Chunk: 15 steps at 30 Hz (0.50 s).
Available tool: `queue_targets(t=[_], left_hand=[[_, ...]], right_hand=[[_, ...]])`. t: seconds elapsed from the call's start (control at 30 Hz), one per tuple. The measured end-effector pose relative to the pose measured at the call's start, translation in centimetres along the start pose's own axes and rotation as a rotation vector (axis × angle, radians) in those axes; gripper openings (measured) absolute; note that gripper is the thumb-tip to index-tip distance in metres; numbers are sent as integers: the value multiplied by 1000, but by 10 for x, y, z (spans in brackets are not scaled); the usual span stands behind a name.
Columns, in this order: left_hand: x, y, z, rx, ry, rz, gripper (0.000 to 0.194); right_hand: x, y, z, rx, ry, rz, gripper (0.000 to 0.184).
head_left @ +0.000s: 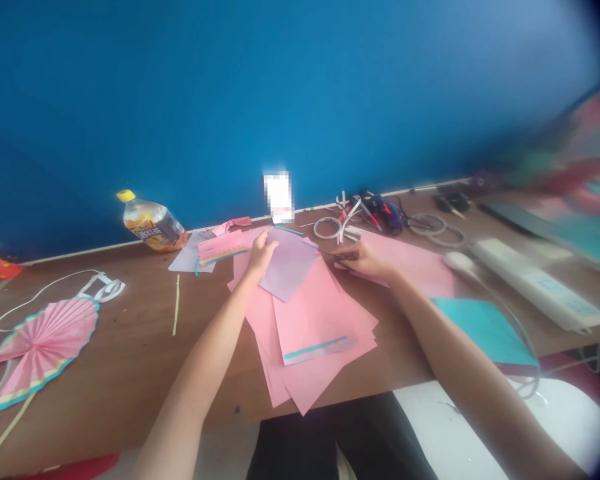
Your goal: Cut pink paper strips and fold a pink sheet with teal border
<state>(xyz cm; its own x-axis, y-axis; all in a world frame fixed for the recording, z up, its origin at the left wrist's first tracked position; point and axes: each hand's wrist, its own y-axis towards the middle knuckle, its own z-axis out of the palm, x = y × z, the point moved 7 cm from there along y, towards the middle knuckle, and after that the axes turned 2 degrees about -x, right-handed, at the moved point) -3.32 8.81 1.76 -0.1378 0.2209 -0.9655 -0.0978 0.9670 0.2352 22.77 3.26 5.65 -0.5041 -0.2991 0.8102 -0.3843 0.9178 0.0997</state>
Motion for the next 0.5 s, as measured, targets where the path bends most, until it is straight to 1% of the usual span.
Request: queue_targets(t=[0.1,0.23,0.3,0.43,0.5], left_hand=[[2,0,0,10,-7,-2,11],[3,1,3,36,-59,21,8],[4,2,3,31,-59,8,9],[7,4,3,10,-40,-52,21],[6,4,4,15,-40,-58,27]], right_hand=[[-2,1,0,11,5,-16,43],[-5,1,0,-14,16,-19,43],[-6,2,1,-23,35,-22,42],[-7,2,4,-26,77,-29,40],[-7,3,4,-26,104,-37,40]])
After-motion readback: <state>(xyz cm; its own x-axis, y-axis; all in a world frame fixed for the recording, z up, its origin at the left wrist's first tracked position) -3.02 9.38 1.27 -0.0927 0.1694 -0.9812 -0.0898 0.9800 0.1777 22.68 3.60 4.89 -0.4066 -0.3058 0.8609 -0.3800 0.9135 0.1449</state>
